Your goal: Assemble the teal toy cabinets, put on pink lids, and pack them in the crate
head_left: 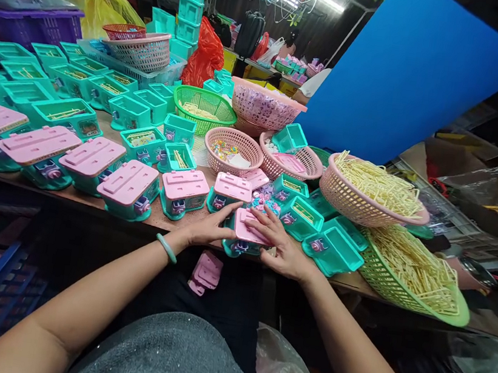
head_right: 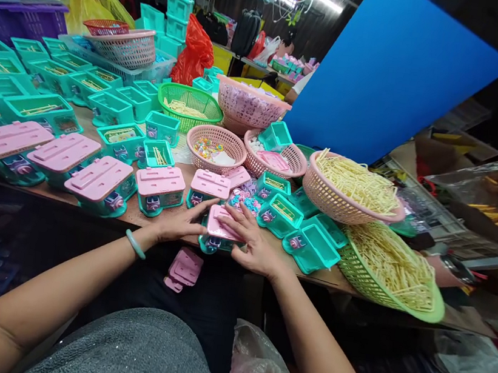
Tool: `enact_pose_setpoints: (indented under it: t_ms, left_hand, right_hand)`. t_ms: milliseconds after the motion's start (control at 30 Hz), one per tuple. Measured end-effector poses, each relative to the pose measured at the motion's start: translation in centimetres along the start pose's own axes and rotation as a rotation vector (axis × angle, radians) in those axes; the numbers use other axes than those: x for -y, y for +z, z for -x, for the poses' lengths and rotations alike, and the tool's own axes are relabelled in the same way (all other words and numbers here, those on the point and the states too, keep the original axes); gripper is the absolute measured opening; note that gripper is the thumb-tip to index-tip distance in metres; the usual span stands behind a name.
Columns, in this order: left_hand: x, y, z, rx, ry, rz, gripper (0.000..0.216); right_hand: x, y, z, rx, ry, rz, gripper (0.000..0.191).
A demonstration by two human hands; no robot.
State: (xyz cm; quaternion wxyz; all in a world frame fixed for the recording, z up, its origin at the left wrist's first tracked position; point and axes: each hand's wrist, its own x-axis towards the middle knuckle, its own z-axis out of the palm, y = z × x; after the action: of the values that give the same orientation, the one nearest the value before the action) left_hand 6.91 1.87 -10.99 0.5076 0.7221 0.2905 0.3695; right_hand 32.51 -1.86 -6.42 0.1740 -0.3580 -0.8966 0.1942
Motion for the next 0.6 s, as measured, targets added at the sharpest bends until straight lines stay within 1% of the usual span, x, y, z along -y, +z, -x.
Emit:
enact_pose_setpoints:
  t_ms: [67,167,267,367,433,500,600]
  left_hand:
    - [-0.2,1.0,-0.1,-0.081,0.005,0.022,0.056]
    - [-0.1,2.0,-0.3,-0.151,0.016,0.020,0.049]
    - [0.2,1.9,-0.4,-0.144,0.033,-0.012,0.047]
    - [0.2,1.5,-0.3,-0.154,0.054,-0.081,0.043]
    - [0.0,1.5,-0.2,-0.209,0.077,-0.144,0.042]
    - [-0.2,1.7,0.2,-0.264,0.116,-0.208,0.041]
    - [-0.5,1.9,1.2,-0.305,0.184,-0.292,0.038]
  right_hand:
    - [0.5,0.2,0.1,-0.002,-0.001,0.047,0.090]
    - [1.4,0.5,0.4,-0.040,0.017,0.080,0.096]
    - [2.0,0.9,0.6,-0.130,0.044,0.080,0.094]
    - [2.1,1.4,0.7,-0.113,0.058,0.090,0.093]
    - [2.0,1.7,0.6,-0.124,0.073,0.137,0.094]
    - [1.9,1.9,0.5,-0.172,0.093,0.195,0.096]
    - [2.9,2.3,0.8,-0.212,0.111,0.246,0.099]
